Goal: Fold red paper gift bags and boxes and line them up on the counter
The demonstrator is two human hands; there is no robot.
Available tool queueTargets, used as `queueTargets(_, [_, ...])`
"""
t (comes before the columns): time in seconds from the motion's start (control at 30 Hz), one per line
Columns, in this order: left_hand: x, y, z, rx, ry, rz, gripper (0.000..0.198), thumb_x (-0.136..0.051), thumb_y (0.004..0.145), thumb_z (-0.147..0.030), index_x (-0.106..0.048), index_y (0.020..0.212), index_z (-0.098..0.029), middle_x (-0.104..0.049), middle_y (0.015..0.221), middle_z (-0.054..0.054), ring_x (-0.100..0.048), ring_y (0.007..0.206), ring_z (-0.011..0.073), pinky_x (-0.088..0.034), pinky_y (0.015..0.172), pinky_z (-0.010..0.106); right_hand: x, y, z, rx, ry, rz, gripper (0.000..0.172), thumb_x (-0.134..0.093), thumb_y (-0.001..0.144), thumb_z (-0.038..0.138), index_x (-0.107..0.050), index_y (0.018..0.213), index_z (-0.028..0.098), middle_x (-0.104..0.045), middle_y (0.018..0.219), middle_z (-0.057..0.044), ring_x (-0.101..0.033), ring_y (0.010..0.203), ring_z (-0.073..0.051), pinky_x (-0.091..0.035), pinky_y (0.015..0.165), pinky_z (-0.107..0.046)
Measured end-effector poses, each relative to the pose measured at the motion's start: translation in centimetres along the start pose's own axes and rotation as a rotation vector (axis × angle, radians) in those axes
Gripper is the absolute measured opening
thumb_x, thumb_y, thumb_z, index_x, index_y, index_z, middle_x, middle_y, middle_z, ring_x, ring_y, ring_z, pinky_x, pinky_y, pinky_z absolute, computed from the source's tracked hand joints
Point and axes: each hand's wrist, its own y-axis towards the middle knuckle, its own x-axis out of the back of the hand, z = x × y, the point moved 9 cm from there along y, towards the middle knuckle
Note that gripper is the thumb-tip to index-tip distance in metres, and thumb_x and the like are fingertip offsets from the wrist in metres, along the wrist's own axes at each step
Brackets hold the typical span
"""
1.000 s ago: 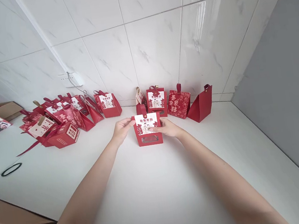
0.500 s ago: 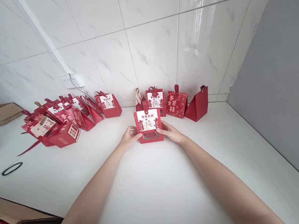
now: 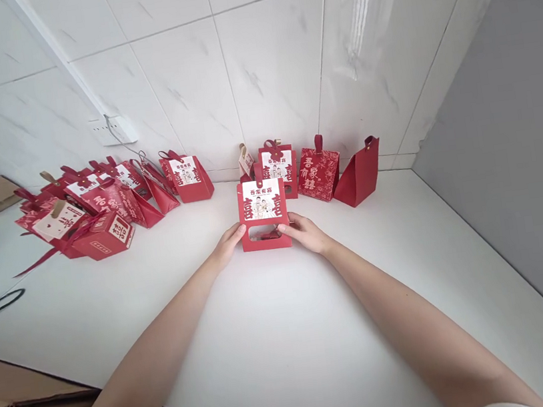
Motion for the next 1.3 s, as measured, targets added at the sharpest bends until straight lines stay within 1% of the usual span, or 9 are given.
queueTargets(0.1, [-0.1,0.1,-0.2,0.030,-0.136,0.095,0.056,-0.056,0.078,-0.056,-0.060,0.117,-0.016,-0.063,0.121,0.010,-0.056,0.113,0.0254,-0.040,0.099,0.036,-0.3,0.1,-0.5,-0.034,-0.063,0.019,0.052,-0.056,0.081,0.058,-0.060,0.115,0.019,-0.063,0.116,-0.007,-0.058,0.107,-0.024,-0.044,0.094,-0.037])
queueTargets(0.3, [0.2,-0.1,-0.5,0.109,-0.122,0.242,0.060,-0.070,0.069,-0.047,-0.060,0.121,-0.018,-0.057,0.130,0.010,-0.051,0.121,0.0284,-0.038,0.104,0.040,-0.6,0.3,-1.0,-0.025,-0.170,0.030,0.044,-0.046,0.087,0.056,-0.066,0.102,0.020,-0.063,0.110,-0.006,-0.057,0.104,-0.022,-0.040,0.098,-0.037])
queueTargets(0.6, [0.1,-0.2,0.7,0.108,-0.035,0.308,0.061,-0.078,0.062,-0.036,-0.061,0.116,-0.015,-0.061,0.122,0.014,-0.059,0.110,0.0276,-0.047,0.092,0.042,-1.5,-0.1,0.7,0.102,-0.092,0.144,0.041,-0.052,0.086,0.050,-0.060,0.116,0.024,-0.056,0.127,-0.005,-0.052,0.117,-0.023,-0.038,0.103,-0.037])
queueTargets(0.67, [0.7,-0.2,0.8,0.094,0.036,0.295,0.057,-0.079,0.059,-0.037,-0.065,0.110,-0.014,-0.065,0.116,0.014,-0.060,0.106,0.0274,-0.047,0.091,0.042,-0.8,0.1,-0.3,0.060,-0.127,0.058,0.040,-0.052,0.086,0.049,-0.058,0.116,0.023,-0.058,0.124,-0.006,-0.054,0.114,-0.022,-0.039,0.100,-0.038])
queueTargets(0.77, [1.9,-0.3,1.3,0.122,0.166,0.283,0.039,-0.075,0.063,-0.042,-0.071,0.089,-0.013,-0.070,0.102,0.012,-0.062,0.099,0.0254,-0.047,0.088,0.038,1.8,0.1,-1.7,-0.033,-0.222,-0.231,0.039,-0.051,0.085,0.050,-0.054,0.110,0.020,-0.060,0.118,-0.009,-0.057,0.107,-0.022,-0.043,0.093,-0.038])
queueTargets(0.9, [3.3,-0.3,0.9,0.083,0.352,0.165,0.045,-0.053,0.078,-0.055,-0.063,0.062,-0.014,-0.068,0.071,0.007,-0.062,0.072,0.0177,-0.046,0.071,0.030,4.4,-1.4,0.1,-0.016,-0.511,-0.495,0.039,-0.031,0.092,0.051,-0.053,0.099,0.019,-0.062,0.103,-0.010,-0.058,0.092,-0.022,-0.044,0.081,-0.035])
queueTargets(0.97, [2.7,-0.3,-0.3,-0.025,0.536,0.115,0.043,-0.051,0.079,-0.056,-0.061,0.064,-0.017,-0.063,0.063,0.002,-0.057,0.063,0.0141,-0.043,0.065,0.027,3.5,-1.8,1.9,0.077,-0.717,-0.400,0.044,-0.024,0.094,0.051,-0.055,0.088,0.020,-0.062,0.088,-0.007,-0.058,0.082,-0.021,-0.041,0.075,-0.031])
queueTargets(1.1, [-0.7,-0.7,-1.4,-0.128,0.890,0.082,0.037,-0.054,0.077,-0.056,-0.061,0.073,-0.021,-0.061,0.066,0.000,-0.053,0.059,0.0148,-0.035,0.059,0.027,-0.6,-2.0,2.5,0.173,-1.050,-0.020,0.045,-0.036,0.091,0.057,-0.055,0.072,0.020,-0.063,0.074,-0.005,-0.057,0.067,-0.019,-0.033,0.062,-0.028])
queueTargets(1.3, [-3.4,-0.9,-0.5,-0.104,1.071,0.080,0.047,-0.032,0.091,-0.051,-0.064,0.072,-0.021,-0.063,0.066,0.007,-0.057,0.061,0.0212,-0.033,0.059,0.031,-1.5,-1.0,1.0,0.004,-1.195,-0.004,0.036,-0.024,0.099,0.039,-0.054,0.095,0.020,-0.068,0.088,-0.007,-0.062,0.070,-0.021,-0.030,0.058,-0.030])
